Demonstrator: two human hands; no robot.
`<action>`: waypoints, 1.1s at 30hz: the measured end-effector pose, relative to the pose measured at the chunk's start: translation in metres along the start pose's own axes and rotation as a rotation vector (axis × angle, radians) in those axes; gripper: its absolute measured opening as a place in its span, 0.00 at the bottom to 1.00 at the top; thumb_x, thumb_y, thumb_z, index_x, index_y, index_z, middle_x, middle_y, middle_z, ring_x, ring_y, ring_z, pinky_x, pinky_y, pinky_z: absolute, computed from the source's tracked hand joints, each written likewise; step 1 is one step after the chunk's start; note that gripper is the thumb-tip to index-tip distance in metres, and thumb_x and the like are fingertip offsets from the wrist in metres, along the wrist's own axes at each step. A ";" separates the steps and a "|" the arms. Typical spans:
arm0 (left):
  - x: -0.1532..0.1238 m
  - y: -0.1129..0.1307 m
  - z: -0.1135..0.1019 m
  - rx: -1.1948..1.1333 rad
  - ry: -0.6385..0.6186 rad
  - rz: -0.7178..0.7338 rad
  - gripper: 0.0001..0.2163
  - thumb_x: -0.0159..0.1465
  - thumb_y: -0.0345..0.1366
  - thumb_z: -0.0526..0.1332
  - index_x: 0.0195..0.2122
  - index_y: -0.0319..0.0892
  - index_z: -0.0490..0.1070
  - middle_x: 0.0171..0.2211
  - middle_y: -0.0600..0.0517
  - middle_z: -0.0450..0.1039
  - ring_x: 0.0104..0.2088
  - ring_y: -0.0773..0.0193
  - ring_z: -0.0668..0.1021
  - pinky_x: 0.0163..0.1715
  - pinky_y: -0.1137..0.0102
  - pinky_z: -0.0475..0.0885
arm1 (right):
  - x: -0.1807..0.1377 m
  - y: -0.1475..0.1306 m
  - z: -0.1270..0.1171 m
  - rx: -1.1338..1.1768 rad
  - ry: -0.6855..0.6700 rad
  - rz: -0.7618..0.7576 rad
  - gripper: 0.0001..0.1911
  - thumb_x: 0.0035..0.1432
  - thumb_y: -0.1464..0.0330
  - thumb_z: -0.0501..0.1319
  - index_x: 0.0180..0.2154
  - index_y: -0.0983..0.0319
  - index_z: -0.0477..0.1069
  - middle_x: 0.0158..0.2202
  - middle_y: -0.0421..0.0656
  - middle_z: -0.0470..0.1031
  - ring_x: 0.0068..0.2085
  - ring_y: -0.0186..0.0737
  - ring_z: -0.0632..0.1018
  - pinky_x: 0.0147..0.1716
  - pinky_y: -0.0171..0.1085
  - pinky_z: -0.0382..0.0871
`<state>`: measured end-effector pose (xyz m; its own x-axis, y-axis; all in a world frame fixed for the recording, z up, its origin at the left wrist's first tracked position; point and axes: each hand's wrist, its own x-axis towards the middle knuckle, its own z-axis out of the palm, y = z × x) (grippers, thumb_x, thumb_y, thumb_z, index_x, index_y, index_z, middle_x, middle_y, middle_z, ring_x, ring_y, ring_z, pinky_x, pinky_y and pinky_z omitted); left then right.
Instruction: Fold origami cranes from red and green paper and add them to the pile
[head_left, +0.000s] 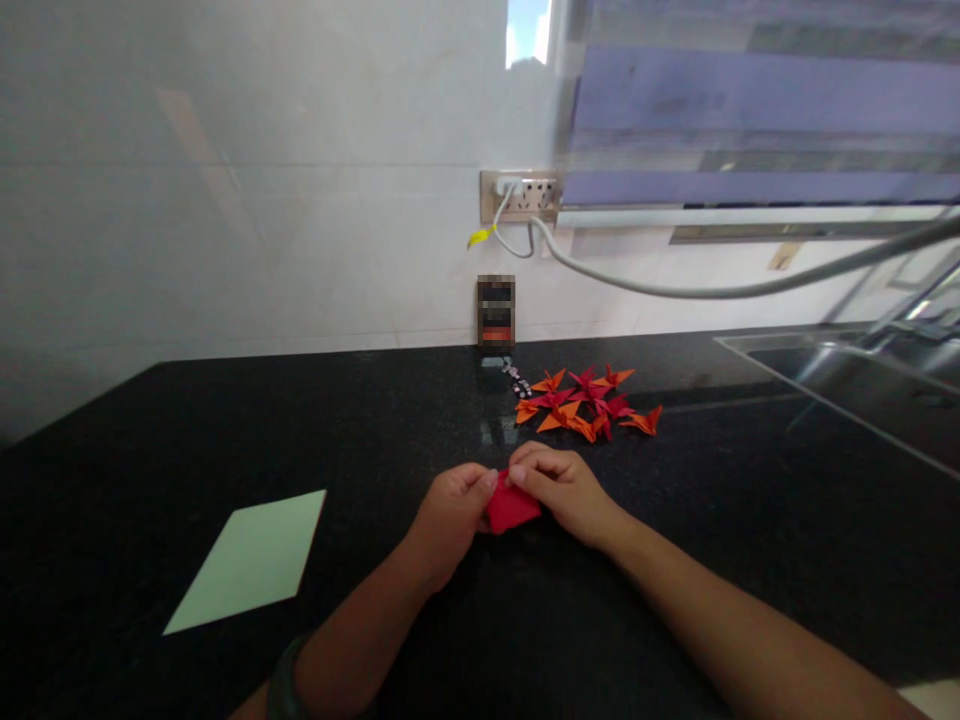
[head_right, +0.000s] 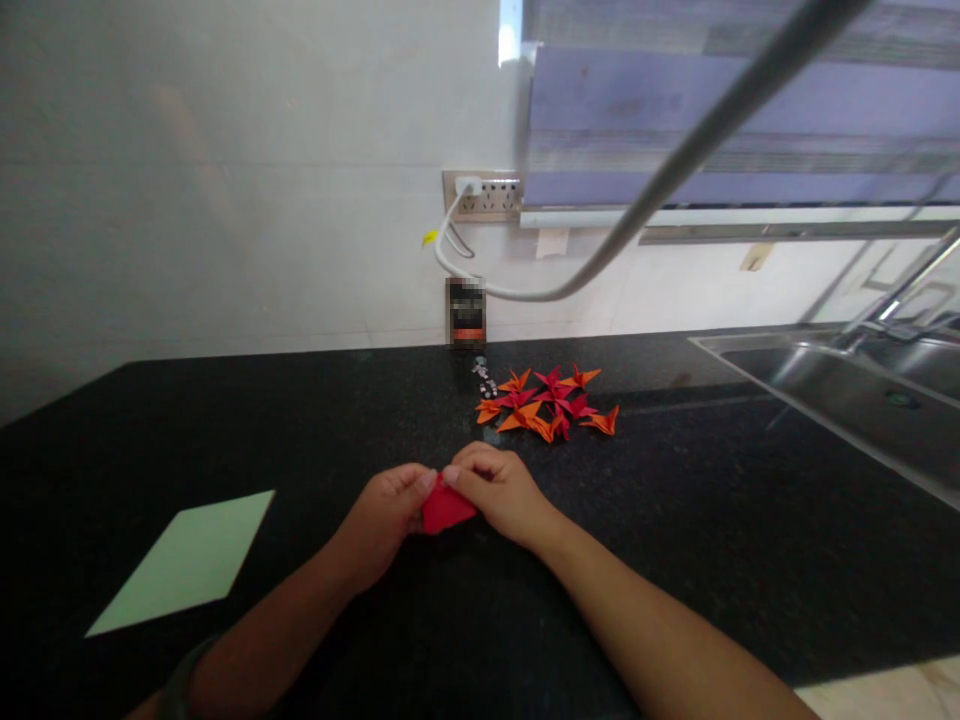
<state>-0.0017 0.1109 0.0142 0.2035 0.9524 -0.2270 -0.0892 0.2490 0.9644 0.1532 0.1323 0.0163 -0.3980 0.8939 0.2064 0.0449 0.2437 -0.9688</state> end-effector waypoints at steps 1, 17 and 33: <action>0.001 0.000 -0.001 0.079 0.039 0.058 0.12 0.55 0.43 0.57 0.25 0.38 0.66 0.19 0.55 0.67 0.20 0.69 0.69 0.22 0.73 0.64 | 0.000 0.001 0.002 0.058 0.048 0.067 0.13 0.48 0.59 0.61 0.26 0.63 0.66 0.24 0.37 0.64 0.24 0.29 0.66 0.23 0.30 0.61; 0.004 0.001 -0.004 -0.063 0.067 0.076 0.18 0.57 0.50 0.53 0.28 0.37 0.67 0.20 0.52 0.68 0.20 0.67 0.70 0.24 0.71 0.65 | 0.001 0.009 0.002 0.032 -0.041 0.245 0.19 0.49 0.54 0.58 0.20 0.63 0.58 0.14 0.32 0.59 0.15 0.24 0.60 0.14 0.27 0.54; -0.001 0.004 -0.002 -0.004 0.026 0.042 0.12 0.54 0.43 0.59 0.24 0.37 0.69 0.19 0.53 0.70 0.21 0.67 0.72 0.23 0.73 0.67 | -0.001 0.000 -0.007 -0.088 -0.159 0.168 0.18 0.53 0.55 0.56 0.24 0.64 0.63 0.18 0.35 0.61 0.19 0.27 0.63 0.18 0.29 0.58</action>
<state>-0.0039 0.1117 0.0184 0.1741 0.9663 -0.1899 -0.1013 0.2094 0.9726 0.1604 0.1344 0.0169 -0.5172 0.8558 0.0122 0.1998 0.1346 -0.9705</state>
